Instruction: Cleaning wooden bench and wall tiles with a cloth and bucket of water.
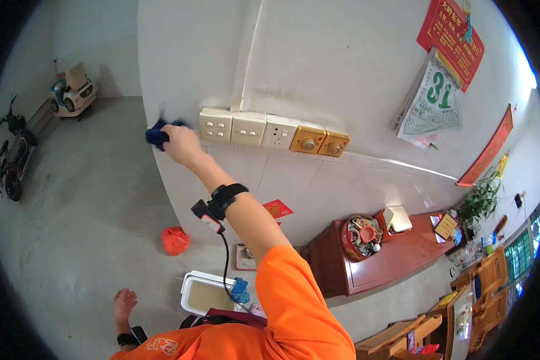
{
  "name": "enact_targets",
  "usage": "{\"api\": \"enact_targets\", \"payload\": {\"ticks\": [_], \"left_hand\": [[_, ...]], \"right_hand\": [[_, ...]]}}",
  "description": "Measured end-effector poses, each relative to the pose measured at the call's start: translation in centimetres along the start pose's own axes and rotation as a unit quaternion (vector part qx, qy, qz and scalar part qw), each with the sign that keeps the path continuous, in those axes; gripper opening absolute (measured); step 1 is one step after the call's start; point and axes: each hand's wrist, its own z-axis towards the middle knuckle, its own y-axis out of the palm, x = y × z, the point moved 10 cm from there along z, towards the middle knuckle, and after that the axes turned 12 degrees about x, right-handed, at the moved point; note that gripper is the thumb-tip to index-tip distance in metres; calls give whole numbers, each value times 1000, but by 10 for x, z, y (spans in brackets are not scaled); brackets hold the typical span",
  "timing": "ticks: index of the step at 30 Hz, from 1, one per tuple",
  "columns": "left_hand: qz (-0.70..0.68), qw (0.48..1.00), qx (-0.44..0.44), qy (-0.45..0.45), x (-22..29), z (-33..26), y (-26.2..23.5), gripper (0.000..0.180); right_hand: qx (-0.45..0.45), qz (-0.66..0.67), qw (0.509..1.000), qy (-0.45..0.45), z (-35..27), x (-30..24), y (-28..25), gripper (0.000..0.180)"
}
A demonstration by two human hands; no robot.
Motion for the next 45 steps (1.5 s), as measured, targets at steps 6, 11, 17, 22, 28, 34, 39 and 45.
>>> {"api": "enact_targets", "payload": {"ticks": [6,11,17,22,28,34,39,45], "left_hand": [[-29,999,-4,-26,-18,22,3,20],[-31,992,64,-102,-74,0,-24,16],[-95,988,42,-112,-109,-5,-65,16],[-68,992,63,-80,-81,18,-22,17],[38,999,-19,24,13,1,108,26],[118,987,-105,9,-22,-10,126,28],[159,984,-37,-75,-66,-15,71,27],[128,991,-20,-38,-55,6,54,30]], "right_hand": [[-5,198,960,198,2,2,-10,39],[129,-147,959,-207,39,-55,-133,40],[-26,-342,928,-144,9,54,-98,26],[-5,-327,938,-119,36,39,-46,28],[-183,-88,962,-182,-26,6,50,32],[-106,-87,939,-317,-42,-49,-12,32],[79,-145,948,-271,19,-15,-123,39],[-45,-213,954,-208,-8,101,-170,30]]}}
